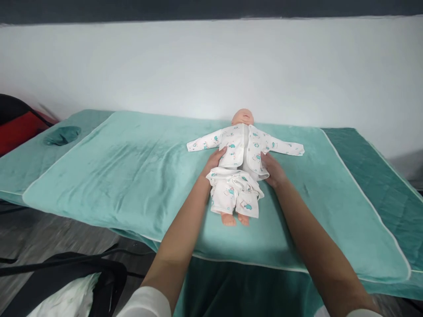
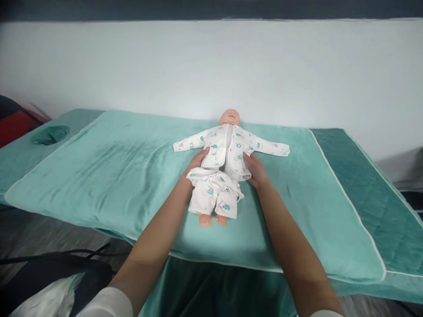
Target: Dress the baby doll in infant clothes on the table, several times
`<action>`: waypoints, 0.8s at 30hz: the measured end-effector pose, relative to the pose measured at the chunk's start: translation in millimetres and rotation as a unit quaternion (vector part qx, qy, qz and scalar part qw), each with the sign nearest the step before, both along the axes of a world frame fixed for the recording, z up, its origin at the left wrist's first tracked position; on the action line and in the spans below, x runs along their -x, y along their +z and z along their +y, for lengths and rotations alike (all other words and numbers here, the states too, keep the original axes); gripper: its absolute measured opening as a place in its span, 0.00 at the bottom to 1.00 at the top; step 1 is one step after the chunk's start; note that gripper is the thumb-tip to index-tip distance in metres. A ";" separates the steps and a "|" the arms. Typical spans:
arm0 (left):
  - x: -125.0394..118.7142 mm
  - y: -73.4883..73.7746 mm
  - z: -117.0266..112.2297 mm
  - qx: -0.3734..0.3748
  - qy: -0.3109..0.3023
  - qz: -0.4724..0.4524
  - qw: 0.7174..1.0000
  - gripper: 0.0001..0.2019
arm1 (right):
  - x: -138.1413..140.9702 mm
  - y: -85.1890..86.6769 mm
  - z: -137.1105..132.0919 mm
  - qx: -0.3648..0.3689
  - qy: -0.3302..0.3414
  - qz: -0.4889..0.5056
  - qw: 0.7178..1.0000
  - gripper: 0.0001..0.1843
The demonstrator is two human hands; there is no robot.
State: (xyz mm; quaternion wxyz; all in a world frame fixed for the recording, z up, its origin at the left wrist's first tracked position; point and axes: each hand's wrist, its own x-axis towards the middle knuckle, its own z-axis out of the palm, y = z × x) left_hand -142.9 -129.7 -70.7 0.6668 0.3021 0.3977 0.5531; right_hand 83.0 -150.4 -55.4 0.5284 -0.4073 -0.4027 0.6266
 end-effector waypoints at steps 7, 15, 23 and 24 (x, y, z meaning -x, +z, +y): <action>-8.9 -2.9 26.7 0.009 0.022 -0.040 0.999 0.23 | 10.4 4.7 26.3 -0.007 -0.034 0.006 0.999 0.22; -5.6 0.8 17.7 -0.031 0.017 0.008 0.999 0.26 | 1.8 -2.4 34.2 0.002 -0.036 0.003 0.999 0.19; 16.1 6.6 33.7 0.049 0.148 -0.082 0.984 0.17 | -51.7 -15.6 68.4 0.046 -0.121 0.087 0.988 0.11; 20.3 7.0 36.8 0.058 0.165 -0.109 0.979 0.17 | -60.3 -18.7 71.3 0.039 -0.133 0.089 0.986 0.11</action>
